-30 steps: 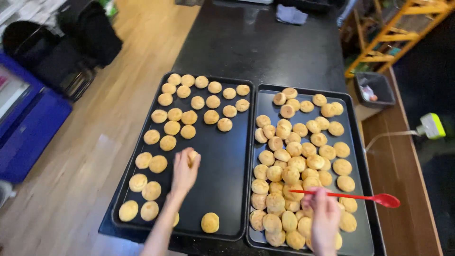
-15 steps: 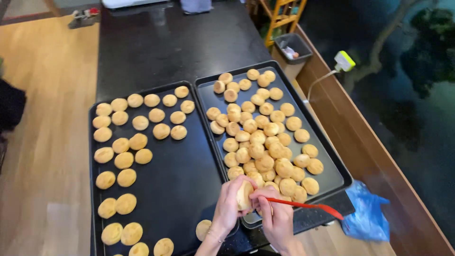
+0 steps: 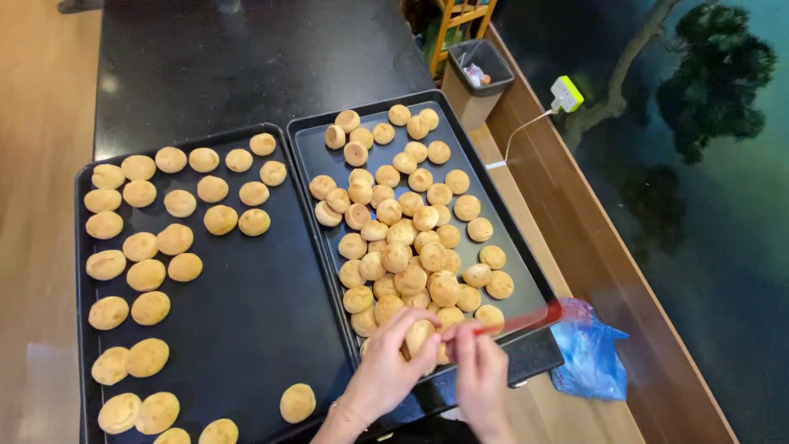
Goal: Poking holes in the bottom of pastry shells with a spoon handle and arranging them on a tray
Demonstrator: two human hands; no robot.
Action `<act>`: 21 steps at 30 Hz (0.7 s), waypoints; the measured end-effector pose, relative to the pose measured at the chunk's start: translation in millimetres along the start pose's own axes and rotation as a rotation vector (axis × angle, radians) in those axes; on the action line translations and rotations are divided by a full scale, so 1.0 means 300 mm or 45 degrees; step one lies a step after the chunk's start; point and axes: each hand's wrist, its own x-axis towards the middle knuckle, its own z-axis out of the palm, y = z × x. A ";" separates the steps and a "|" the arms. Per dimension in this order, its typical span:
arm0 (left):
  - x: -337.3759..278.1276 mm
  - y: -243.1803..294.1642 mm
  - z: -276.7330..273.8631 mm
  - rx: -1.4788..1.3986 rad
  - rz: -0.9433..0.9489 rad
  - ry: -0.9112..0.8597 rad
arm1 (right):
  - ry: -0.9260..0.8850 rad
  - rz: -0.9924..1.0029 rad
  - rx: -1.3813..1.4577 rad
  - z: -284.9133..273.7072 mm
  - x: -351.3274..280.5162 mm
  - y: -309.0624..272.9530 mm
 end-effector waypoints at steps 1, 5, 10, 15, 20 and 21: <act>0.012 -0.006 0.024 -0.113 0.055 -0.017 | -0.055 0.371 0.562 -0.014 0.026 0.035; 0.181 -0.051 0.058 -0.108 -0.125 0.029 | 0.366 0.795 1.361 0.023 0.055 0.280; 0.583 -0.319 -0.007 0.335 -0.448 0.425 | 0.400 0.570 1.091 -0.028 0.155 0.359; 0.431 -0.439 -0.216 0.639 -0.323 0.825 | 0.262 0.568 1.002 -0.007 0.198 0.355; -0.130 -0.636 -0.564 1.439 -0.430 1.388 | 0.205 0.569 0.820 0.033 0.214 0.314; -0.207 -0.748 -0.614 1.441 -0.444 1.398 | 0.188 0.569 0.822 0.058 0.215 0.314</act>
